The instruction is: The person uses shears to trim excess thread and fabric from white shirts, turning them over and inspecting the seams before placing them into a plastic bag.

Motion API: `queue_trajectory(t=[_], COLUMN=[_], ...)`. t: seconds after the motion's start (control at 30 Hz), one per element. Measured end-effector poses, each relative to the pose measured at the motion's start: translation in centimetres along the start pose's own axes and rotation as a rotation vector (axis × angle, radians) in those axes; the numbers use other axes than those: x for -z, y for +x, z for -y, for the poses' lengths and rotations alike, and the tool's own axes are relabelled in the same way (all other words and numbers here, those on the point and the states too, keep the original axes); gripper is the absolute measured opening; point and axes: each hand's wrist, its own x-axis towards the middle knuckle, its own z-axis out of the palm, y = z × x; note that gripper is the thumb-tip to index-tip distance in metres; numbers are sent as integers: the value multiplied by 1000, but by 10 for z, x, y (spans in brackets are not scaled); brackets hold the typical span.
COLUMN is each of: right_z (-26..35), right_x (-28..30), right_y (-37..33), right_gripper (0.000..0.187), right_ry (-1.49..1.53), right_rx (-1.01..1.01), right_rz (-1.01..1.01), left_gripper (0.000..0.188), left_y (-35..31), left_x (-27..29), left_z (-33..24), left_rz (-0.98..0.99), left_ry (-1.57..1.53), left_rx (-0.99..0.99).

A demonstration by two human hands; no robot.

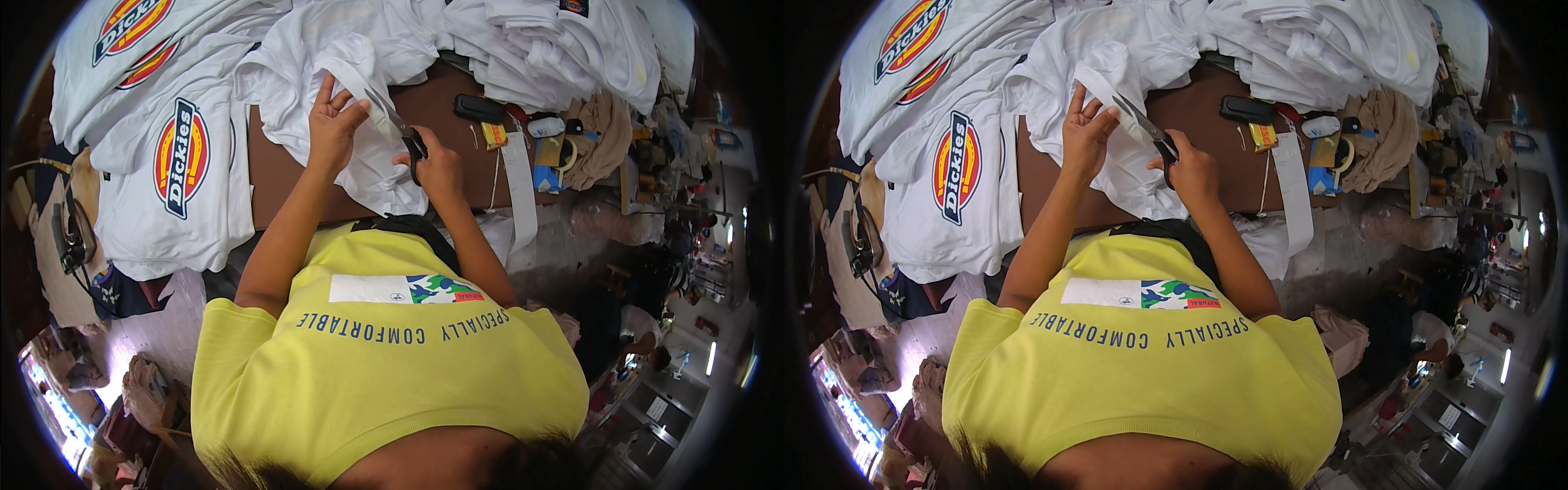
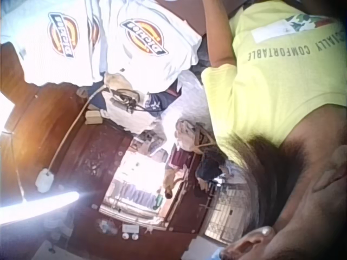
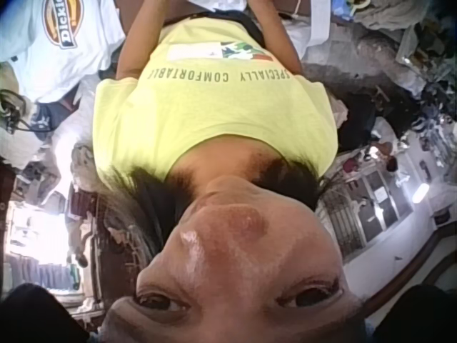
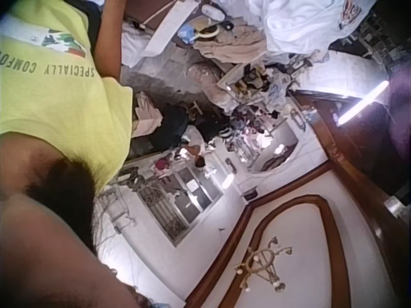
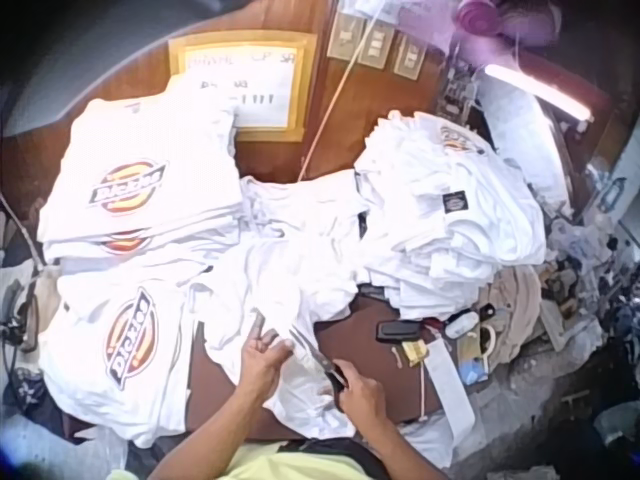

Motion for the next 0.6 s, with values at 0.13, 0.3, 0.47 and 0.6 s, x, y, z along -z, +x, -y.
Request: queue_trajectory(t=[0.13,0.3,0.47,0.6], right_z=[8,21,8,4], right_x=[2,2,-3,-4], right_y=[4,14,8,4], right_gripper=[63,68,64,61], right_ry=[-29,-58,-2,42], right_rx=[23,-2,-3,-37], right_rz=[-34,-23,-3,16], left_gripper=[80,81,72,53], left_y=[0,-1,-2,8], left_x=[0,1,0,3], left_z=[1,3,1,-4], left_rz=[-4,13,0,-8], left_ry=[-28,-39,-35,-109], left_rx=[6,9,17,81])
